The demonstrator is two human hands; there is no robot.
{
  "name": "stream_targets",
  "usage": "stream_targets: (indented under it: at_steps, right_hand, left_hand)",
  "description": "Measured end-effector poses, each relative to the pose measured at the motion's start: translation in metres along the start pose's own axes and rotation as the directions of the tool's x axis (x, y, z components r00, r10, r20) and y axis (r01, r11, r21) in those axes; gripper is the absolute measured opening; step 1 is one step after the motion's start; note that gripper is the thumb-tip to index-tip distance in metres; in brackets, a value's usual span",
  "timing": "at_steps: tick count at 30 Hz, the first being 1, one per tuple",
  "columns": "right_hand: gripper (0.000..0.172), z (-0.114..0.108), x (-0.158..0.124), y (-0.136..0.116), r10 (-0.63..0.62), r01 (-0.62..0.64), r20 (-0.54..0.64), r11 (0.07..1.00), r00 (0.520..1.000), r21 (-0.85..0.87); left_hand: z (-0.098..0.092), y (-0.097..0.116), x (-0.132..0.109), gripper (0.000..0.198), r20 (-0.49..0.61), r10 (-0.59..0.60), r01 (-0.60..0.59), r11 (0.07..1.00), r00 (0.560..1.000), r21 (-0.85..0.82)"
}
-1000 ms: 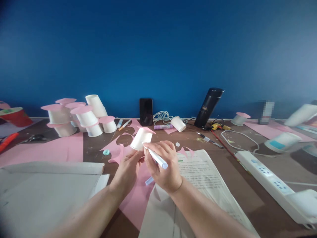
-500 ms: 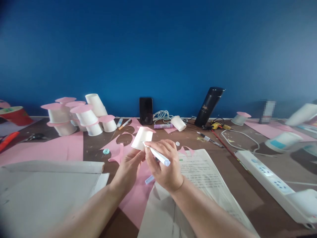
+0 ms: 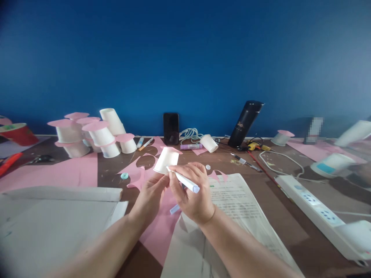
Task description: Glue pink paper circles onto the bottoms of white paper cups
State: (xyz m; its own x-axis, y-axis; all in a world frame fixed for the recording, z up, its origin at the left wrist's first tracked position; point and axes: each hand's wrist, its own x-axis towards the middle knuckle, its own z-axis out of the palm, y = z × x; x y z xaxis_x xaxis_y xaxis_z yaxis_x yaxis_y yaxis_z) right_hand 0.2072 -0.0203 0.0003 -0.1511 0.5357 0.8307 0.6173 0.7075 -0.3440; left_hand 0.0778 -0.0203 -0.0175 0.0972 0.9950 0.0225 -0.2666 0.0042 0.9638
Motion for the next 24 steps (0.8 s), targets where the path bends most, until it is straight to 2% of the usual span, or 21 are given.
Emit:
stream_targets:
  at_steps: [9, 16, 24]
  right_hand:
    - [0.016, 0.0004, 0.0007, -0.0011, 0.006, -0.006, 0.020, 1.000, 1.000, -0.017]
    - [0.016, 0.0005, 0.0004, -0.0012, 0.000, 0.000, 0.006, 1.000, 1.000, -0.010]
    - [0.013, 0.0001, 0.0018, -0.0033, 0.006, -0.006, -0.001, 1.000, 1.000, -0.008]
  left_hand:
    - [0.0014, 0.0030, 0.0003, 0.027, 0.017, -0.008, 0.008, 1.000, 1.000, -0.023]
    - [0.0017, 0.0008, 0.0010, 0.032, 0.089, 0.035, -0.025, 0.993, 0.995, -0.111]
    - [0.0038, 0.0038, 0.0006, 0.029, 0.076, 0.020, -0.008, 0.989, 0.997, -0.148]
